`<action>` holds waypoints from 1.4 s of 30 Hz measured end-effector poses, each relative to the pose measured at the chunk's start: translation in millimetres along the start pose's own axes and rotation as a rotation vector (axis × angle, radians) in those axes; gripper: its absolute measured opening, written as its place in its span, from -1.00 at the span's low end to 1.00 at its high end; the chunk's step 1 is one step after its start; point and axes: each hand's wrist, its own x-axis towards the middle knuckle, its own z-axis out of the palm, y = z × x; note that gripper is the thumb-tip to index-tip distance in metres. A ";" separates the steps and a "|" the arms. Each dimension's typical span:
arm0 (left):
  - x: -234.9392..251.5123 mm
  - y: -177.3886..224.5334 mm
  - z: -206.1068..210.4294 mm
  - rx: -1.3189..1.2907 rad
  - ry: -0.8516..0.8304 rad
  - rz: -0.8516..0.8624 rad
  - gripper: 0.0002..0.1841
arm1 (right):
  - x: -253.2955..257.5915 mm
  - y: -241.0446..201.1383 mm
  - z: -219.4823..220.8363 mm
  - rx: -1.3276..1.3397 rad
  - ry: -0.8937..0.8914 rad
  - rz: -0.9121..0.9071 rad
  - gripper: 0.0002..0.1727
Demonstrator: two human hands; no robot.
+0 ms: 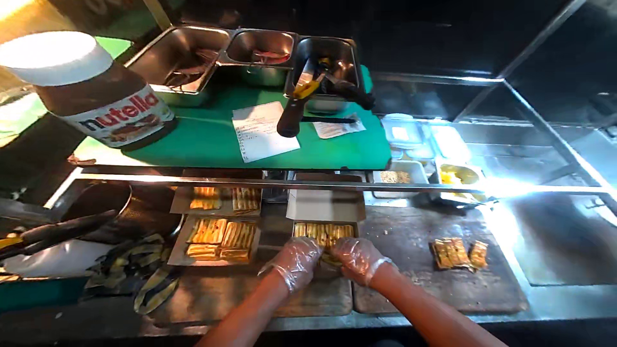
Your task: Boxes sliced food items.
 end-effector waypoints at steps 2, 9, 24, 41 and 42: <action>3.4 2.0 2.2 0.007 -0.010 -0.026 -0.62 | 1.6 -4.4 5.1 -0.043 0.024 0.006 -0.62; 13.3 15.3 10.7 0.110 0.000 -0.213 -0.62 | 9.6 2.6 20.8 0.085 0.092 -0.070 -0.59; 241.6 317.3 6.0 -0.425 -0.042 -0.323 -0.13 | -206.2 331.7 73.0 0.590 0.284 0.623 -0.55; 210.1 262.1 -14.3 -0.603 -0.111 0.088 -0.24 | -177.8 275.0 14.9 0.577 0.108 0.349 -0.48; 185.1 246.0 -20.9 -0.622 -0.093 0.129 -0.32 | -176.8 247.0 4.3 0.557 0.094 0.332 -0.48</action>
